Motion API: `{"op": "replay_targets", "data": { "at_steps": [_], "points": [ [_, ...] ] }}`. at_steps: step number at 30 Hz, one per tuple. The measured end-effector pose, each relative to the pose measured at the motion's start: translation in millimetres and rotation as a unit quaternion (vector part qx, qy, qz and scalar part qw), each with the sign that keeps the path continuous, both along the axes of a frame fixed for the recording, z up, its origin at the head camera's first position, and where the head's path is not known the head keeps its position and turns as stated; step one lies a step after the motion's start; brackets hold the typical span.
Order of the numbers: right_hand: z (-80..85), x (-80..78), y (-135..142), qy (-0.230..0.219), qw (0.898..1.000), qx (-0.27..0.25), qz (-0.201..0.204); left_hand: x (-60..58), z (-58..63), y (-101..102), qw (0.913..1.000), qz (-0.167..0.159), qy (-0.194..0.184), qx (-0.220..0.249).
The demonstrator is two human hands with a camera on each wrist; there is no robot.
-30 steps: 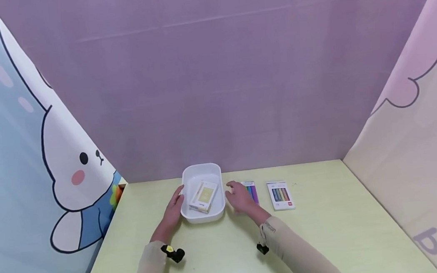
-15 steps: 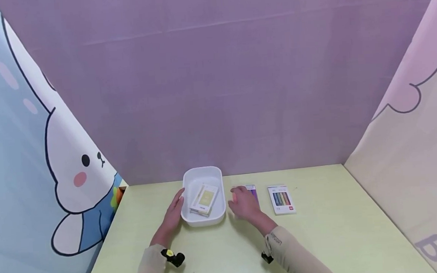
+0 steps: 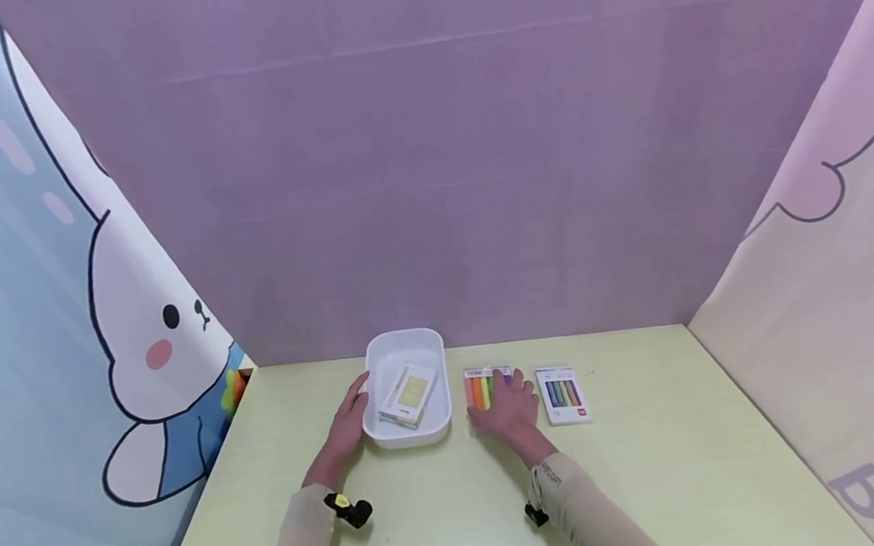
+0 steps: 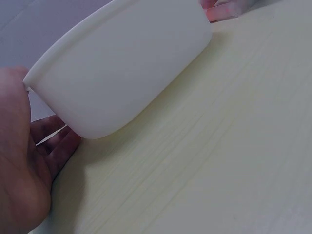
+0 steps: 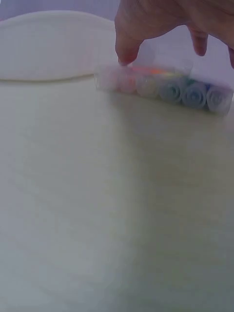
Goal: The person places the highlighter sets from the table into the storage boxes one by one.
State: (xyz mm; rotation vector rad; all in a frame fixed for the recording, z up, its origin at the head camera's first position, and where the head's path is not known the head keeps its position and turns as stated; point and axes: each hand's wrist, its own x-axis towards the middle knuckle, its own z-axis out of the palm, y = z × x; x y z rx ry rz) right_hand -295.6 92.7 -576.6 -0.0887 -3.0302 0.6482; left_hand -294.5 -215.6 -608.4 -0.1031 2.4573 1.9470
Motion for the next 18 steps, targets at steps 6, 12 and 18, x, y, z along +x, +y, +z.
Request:
{"op": "replay_targets", "data": {
  "at_steps": [6,12,18],
  "points": [
    [-15.7,5.2,-2,-0.012,1.0,-0.014,-0.009,2.8,-5.2,0,0.9999,0.012,-0.003,-0.005],
    [-15.3,4.2,-7,-0.003,1.0,0.004,-0.009,1.7,-2.9,2,0.9997,0.006,0.025,-0.002],
    [-11.4,2.6,-8,-0.022,1.0,0.001,-0.013,-3.4,0.4,4,0.9994,0.008,0.033,-0.004]
  ]
}}
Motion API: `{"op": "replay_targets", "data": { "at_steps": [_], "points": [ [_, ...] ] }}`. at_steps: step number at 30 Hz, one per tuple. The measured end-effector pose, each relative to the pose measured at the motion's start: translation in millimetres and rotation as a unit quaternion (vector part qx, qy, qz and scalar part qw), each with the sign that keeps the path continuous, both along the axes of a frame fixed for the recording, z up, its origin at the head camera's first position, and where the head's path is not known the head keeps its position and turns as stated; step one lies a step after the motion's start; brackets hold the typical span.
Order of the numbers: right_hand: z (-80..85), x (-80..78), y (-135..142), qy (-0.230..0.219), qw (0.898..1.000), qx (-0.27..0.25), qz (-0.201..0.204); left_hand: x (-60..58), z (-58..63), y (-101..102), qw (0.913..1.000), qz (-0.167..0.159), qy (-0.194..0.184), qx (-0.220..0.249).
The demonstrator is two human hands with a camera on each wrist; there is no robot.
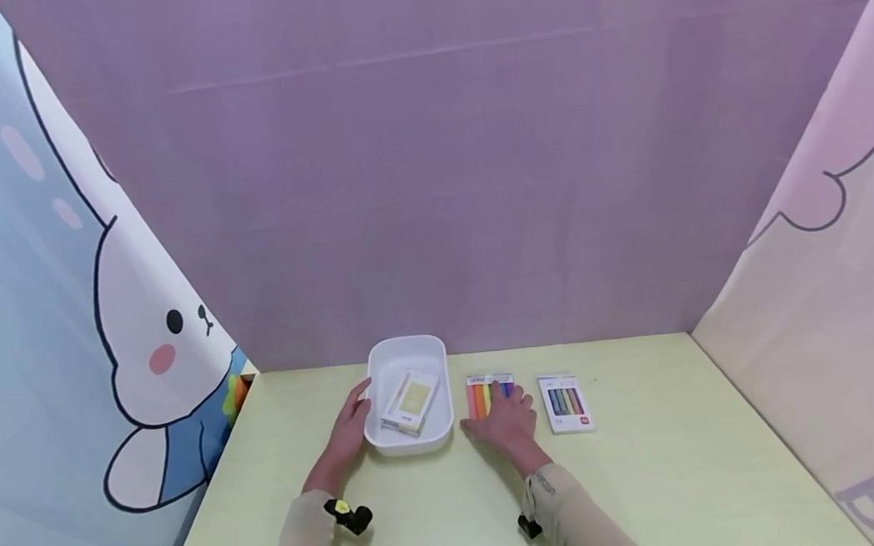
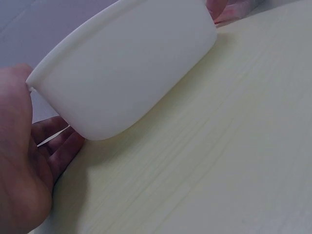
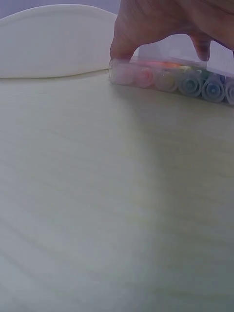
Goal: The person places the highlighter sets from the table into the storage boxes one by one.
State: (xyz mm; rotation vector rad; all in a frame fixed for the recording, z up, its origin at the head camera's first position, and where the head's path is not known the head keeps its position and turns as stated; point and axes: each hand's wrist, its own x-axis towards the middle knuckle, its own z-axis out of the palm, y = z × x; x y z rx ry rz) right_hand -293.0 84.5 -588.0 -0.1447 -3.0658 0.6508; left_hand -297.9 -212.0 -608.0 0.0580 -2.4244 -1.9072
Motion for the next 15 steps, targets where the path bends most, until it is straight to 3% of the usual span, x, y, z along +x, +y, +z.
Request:
{"op": "replay_targets", "data": {
  "at_steps": [2,9,15],
  "points": [
    [-0.9,0.9,-1,-0.011,1.0,-0.002,-0.009,1.2,5.8,0,1.0,-0.005,-0.001,0.002],
    [-5.0,-0.9,0,-0.015,1.0,-0.013,-0.025,-0.4,7.5,0,0.9999,-0.007,-0.008,0.004],
    [-9.6,-4.9,-1,-0.03,0.999,-0.029,-0.031,11.4,32.2,2,0.9992,-0.029,-0.025,0.014]
  ]
}}
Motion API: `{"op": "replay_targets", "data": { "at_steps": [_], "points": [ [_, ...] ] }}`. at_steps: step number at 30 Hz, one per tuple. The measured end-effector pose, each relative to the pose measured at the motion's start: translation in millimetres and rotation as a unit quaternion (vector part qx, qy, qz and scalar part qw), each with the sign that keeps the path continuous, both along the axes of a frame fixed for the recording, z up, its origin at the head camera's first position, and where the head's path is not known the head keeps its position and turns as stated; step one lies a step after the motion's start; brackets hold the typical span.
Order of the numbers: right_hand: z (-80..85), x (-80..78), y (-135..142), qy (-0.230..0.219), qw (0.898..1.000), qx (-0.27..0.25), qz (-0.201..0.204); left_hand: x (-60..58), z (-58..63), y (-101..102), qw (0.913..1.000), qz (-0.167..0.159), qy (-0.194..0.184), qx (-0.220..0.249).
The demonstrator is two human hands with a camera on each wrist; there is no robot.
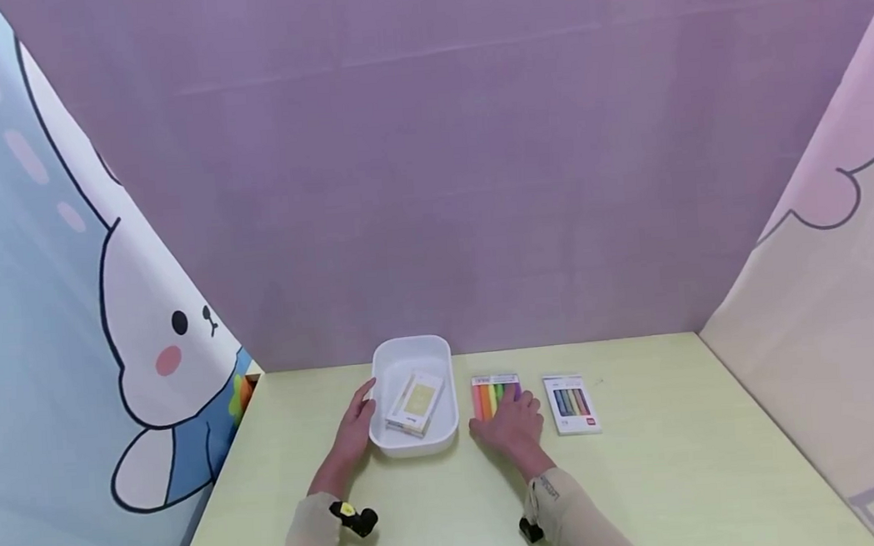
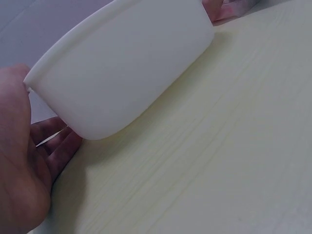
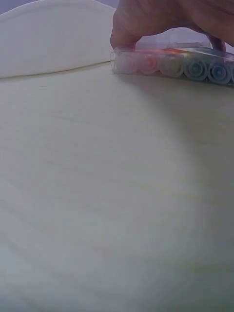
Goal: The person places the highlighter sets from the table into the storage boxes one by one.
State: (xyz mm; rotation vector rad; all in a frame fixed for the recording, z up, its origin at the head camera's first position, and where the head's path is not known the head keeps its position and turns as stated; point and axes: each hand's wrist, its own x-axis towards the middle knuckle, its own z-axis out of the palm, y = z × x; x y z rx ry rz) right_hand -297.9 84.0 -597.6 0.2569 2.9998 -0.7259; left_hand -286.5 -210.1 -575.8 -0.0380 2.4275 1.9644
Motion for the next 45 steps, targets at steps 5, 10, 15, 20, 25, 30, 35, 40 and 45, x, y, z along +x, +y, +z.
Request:
{"op": "replay_targets", "data": {
  "at_steps": [5,10,15,20,25,30,35,40,45],
  "points": [
    [-1.8,-4.0,4,0.016,1.0,0.017,-0.001,-9.5,-14.4,0,0.9998,0.005,0.016,0.008],
    [-3.4,-3.2,6,0.009,1.0,0.026,0.004,-12.3,-33.1,1,0.9995,0.029,0.003,-0.009],
    [-6.0,-0.9,4,0.019,1.0,0.009,0.002,-9.7,-36.8,-1,0.9991,0.039,0.012,-0.015],
    [-8.3,-1.4,8,0.019,1.0,0.012,-0.005,-9.7,-36.3,-1,0.999,0.031,0.014,-0.03],
    [-5.3,-4.9,10,0.028,0.999,0.019,-0.004,-11.3,-33.7,-2,0.9983,0.037,0.025,-0.036],
    [3.5,-6.5,15,0.019,0.999,0.031,0.0,-12.1,-34.3,-1,0.9989,0.041,0.012,-0.018],
    [20.0,-9.4,20,0.045,0.998,0.037,0.007,-13.0,-34.4,0,0.9992,0.034,0.013,-0.015],
    [40.3,-5.8,21,0.045,0.998,0.043,0.025,-7.7,-30.5,-4,0.9995,0.031,0.001,-0.009],
    [57.8,-3.7,21,0.056,0.997,0.051,0.033,0.5,-7.1,-1,0.9999,0.014,-0.006,-0.001]
  ]
}}
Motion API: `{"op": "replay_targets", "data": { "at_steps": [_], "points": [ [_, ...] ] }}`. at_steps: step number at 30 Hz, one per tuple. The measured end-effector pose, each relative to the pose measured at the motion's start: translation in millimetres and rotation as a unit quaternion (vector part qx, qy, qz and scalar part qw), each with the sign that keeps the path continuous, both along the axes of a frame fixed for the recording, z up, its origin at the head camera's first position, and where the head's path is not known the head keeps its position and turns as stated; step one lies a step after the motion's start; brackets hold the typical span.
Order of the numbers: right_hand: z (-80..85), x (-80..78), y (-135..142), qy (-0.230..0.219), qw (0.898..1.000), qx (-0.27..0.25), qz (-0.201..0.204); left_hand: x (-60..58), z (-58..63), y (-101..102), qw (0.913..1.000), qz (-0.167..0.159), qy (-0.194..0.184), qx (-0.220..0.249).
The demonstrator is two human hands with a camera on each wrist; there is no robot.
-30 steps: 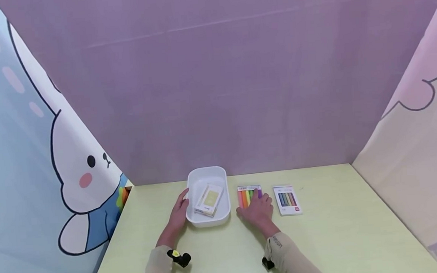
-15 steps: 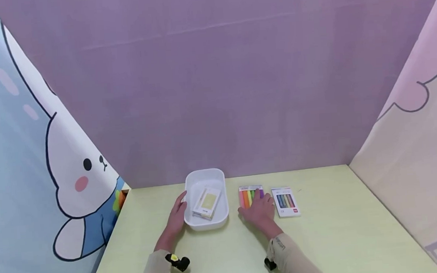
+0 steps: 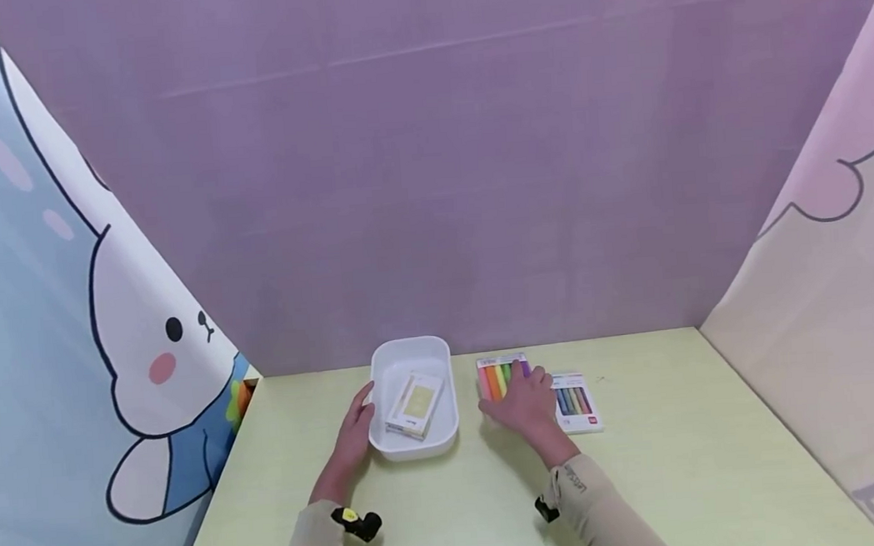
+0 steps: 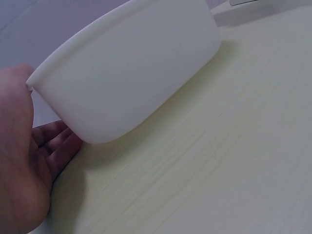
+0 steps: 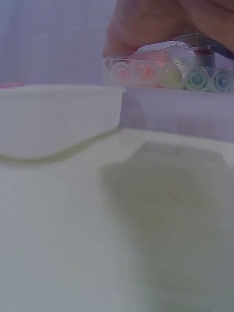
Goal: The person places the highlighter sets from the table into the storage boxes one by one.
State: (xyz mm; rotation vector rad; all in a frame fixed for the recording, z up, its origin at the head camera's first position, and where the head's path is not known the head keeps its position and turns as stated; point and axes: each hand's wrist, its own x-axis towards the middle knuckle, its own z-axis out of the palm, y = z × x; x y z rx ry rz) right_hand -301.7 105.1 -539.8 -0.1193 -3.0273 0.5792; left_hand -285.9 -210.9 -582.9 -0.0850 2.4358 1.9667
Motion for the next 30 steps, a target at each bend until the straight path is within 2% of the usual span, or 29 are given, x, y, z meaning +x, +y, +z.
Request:
{"op": "replay_targets", "data": {
  "at_steps": [2,7,8,14,21,27,30],
  "points": [
    [7.6,0.2,-1,0.004,1.0,-0.001,0.001,1.1,2.7,1,1.0,-0.005,0.002,-0.005],
    [27.9,-0.2,-7,0.013,1.0,-0.008,0.004,-9.5,-18.4,-2,0.9997,0.008,0.019,-0.01],
    [32.0,0.1,-9,0.014,1.0,-0.01,0.004,-9.3,-17.6,-2,0.9997,0.008,0.019,-0.009],
    [55.1,2.5,-26,0.011,1.0,-0.006,0.014,2.9,5.1,-1,0.9999,0.004,-0.002,0.016],
    [71.8,-2.0,-46,0.008,1.0,-0.002,0.026,-9.0,-22.8,-3,0.9996,0.027,0.001,0.0],
    [83.9,-3.6,-58,0.003,0.999,-0.006,0.037,-11.7,-26.6,2,0.999,0.044,0.013,-0.002],
    [88.1,-2.3,-62,-0.004,0.999,-0.001,0.039,-10.9,-26.9,5,0.9992,0.038,0.01,-0.004]
  ]
}}
